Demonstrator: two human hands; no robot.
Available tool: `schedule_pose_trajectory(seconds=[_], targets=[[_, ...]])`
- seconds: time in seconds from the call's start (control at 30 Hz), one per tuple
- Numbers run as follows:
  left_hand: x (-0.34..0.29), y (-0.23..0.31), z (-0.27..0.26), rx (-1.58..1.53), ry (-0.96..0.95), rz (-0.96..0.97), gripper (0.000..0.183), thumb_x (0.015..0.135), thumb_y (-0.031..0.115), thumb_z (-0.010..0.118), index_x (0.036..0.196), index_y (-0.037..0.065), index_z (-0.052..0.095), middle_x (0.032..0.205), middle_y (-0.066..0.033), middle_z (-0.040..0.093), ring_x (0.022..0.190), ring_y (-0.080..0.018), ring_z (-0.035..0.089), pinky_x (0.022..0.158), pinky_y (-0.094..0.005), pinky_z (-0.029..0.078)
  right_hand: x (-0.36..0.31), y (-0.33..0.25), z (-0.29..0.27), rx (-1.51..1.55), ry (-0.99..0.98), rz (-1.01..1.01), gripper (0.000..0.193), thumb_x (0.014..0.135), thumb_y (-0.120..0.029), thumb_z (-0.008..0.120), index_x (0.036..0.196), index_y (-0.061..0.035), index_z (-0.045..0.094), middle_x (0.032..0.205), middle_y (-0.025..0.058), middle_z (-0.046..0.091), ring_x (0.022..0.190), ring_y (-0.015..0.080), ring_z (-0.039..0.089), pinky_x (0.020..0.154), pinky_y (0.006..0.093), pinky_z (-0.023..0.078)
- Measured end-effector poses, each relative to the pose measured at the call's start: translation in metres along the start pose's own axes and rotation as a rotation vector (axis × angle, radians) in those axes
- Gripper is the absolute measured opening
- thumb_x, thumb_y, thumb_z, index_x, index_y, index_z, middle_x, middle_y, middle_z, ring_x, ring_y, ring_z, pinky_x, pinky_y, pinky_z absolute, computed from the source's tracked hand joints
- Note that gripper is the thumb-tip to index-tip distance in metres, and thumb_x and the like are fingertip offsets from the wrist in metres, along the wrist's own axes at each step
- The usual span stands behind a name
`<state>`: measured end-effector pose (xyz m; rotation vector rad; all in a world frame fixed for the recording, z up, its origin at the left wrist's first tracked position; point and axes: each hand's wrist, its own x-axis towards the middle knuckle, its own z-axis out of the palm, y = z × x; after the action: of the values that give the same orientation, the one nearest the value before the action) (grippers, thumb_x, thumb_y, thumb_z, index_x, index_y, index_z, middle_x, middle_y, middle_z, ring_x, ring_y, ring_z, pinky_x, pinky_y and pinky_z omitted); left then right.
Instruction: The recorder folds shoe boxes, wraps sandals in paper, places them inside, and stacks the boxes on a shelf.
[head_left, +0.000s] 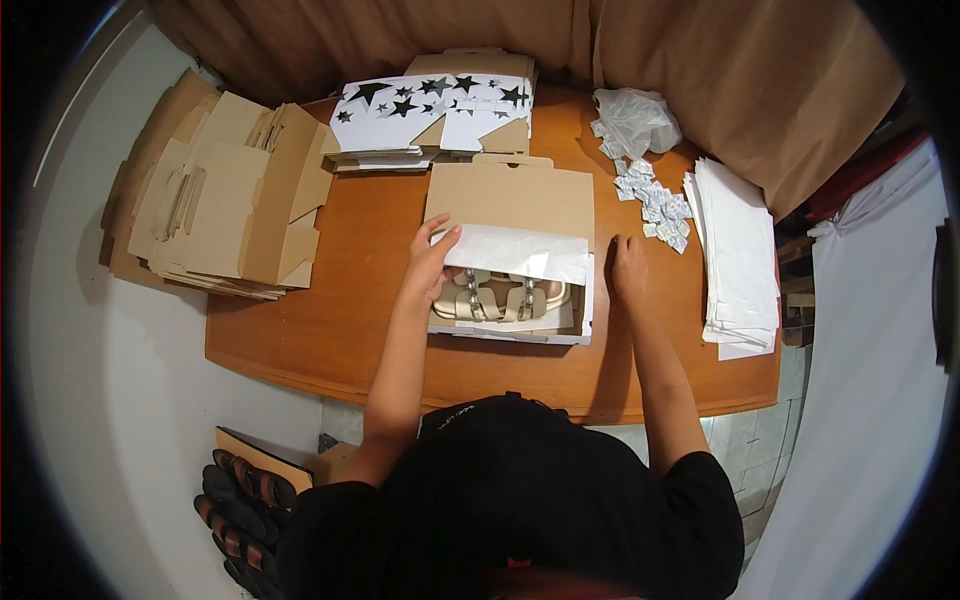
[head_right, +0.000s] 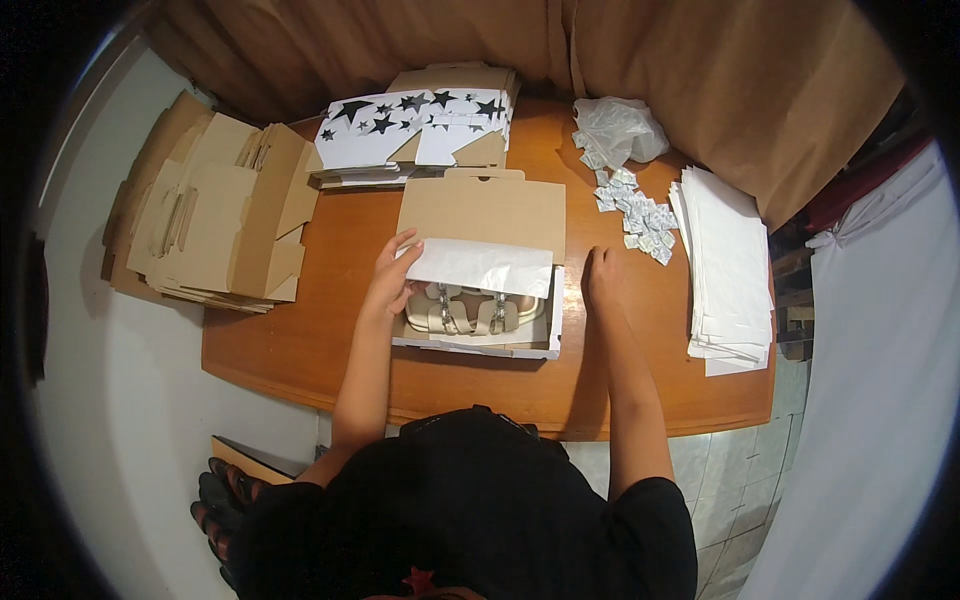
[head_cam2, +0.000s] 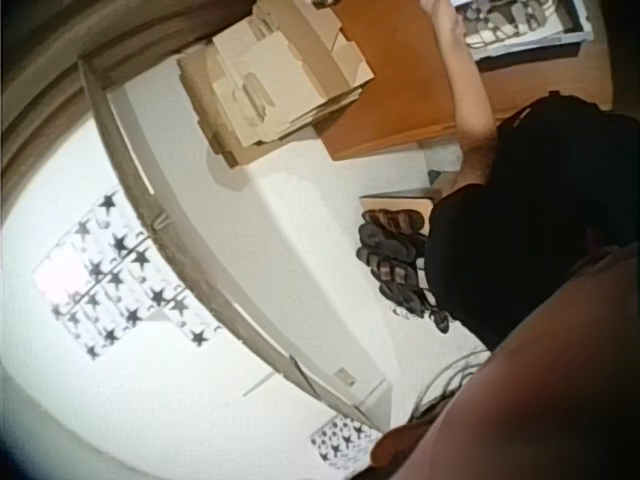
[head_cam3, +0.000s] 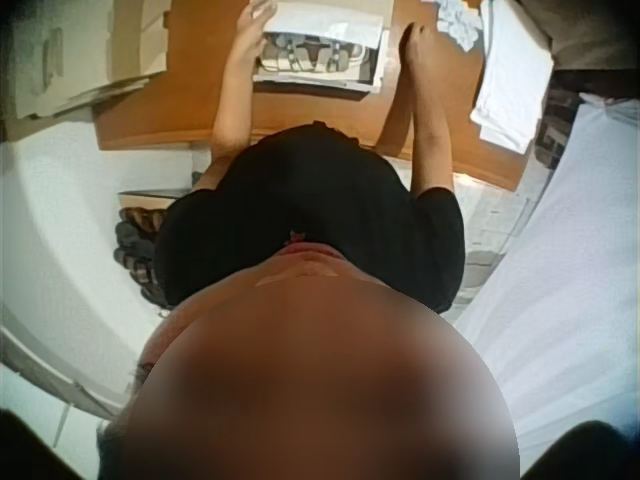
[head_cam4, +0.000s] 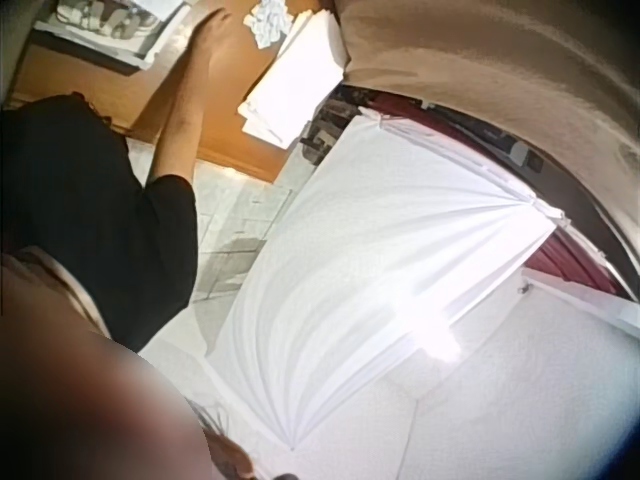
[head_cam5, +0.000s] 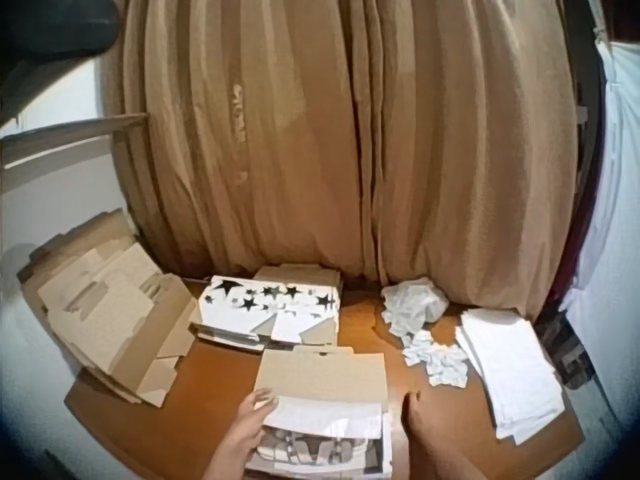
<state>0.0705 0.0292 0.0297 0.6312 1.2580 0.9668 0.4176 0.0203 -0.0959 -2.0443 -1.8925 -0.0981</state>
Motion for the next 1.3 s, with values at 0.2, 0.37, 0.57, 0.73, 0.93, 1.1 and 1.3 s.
schedule_pose_trajectory(seconds=[0.2,0.37,0.57,0.73,0.93,1.1,1.3], targets=[[-0.008,0.007,0.001,-0.037,-0.055,0.124,0.039,0.090,0.019,0.054,0.128,0.017,0.042,0.109,-0.0068,0.055,0.092,-0.0188,0.057,0.071,-0.0369,0.050,-0.029,-0.028,-0.040,0.618,0.278,0.478,0.026,0.085,-0.004,0.049,0.110,-0.0026,0.056,0.083,0.0141,0.059,0.072,0.0231,0.059,0.067,0.0325,0.047],[0.008,0.006,-0.005,-0.252,-0.197,0.083,0.038,0.092,0.016,0.050,0.129,0.015,0.041,0.110,-0.0084,0.055,0.090,-0.0208,0.057,0.080,-0.0418,0.050,-0.062,-0.095,-0.086,1.201,0.240,0.324,0.019,0.084,-0.003,0.053,0.102,-0.0019,0.058,0.079,0.0010,0.054,0.062,0.0069,0.050,0.055,0.0221,0.042],[0.016,0.011,0.000,-0.265,-0.243,0.073,0.034,0.092,0.018,0.050,0.124,0.010,0.042,0.118,-0.0129,0.054,0.109,-0.0310,0.055,0.082,-0.0422,0.049,-0.068,-0.147,-0.097,1.186,-0.139,0.093,0.030,0.082,-0.004,0.057,0.112,-0.0003,0.055,0.095,0.0104,0.056,0.072,0.0122,0.057,0.061,0.0239,0.047],[0.011,0.016,0.002,-0.324,-0.233,-0.008,0.038,0.092,0.036,0.046,0.119,0.010,0.046,0.122,-0.0154,0.054,0.105,-0.0301,0.057,0.082,-0.0421,0.048,-0.068,-0.145,-0.107,1.076,-0.120,0.012,0.040,0.081,-0.004,0.058,0.120,-0.0008,0.049,0.112,0.0169,0.050,0.082,0.0179,0.059,0.066,0.0267,0.049],[-0.008,0.017,-0.016,-0.129,-0.256,-0.017,0.039,0.089,0.040,0.049,0.103,0.004,0.054,0.104,-0.0121,0.061,0.092,-0.0236,0.062,0.076,-0.0341,0.048,-0.050,-0.113,-0.109,1.441,-0.063,0.453,0.048,0.092,-0.032,0.048,0.129,-0.0029,0.034,0.092,0.0134,0.059,0.074,0.0178,0.060,0.061,0.0254,0.049],[-0.026,0.011,-0.032,0.190,-0.250,-0.005,0.019,0.087,0.021,0.059,0.097,0.005,0.058,0.092,-0.0059,0.061,0.092,-0.0144,0.059,0.070,-0.0247,0.047,-0.043,-0.102,-0.127,1.551,-0.232,0.725,0.055,0.091,-0.044,0.044,0.125,-0.0010,0.035,0.085,0.0166,0.061,0.060,0.0189,0.060,0.052,0.0297,0.050],[-0.028,-0.013,-0.054,0.520,-0.233,0.342,0.026,0.072,0.004,0.069,0.096,0.002,0.061,0.091,-0.0040,0.061,0.083,-0.0101,0.054,0.072,-0.0228,0.043,-0.044,-0.099,-0.124,1.036,-0.421,0.559,0.062,0.076,-0.023,0.068,0.124,0.0027,0.039,0.078,0.0118,0.063,0.062,0.0154,0.059,0.054,0.0264,0.046]])
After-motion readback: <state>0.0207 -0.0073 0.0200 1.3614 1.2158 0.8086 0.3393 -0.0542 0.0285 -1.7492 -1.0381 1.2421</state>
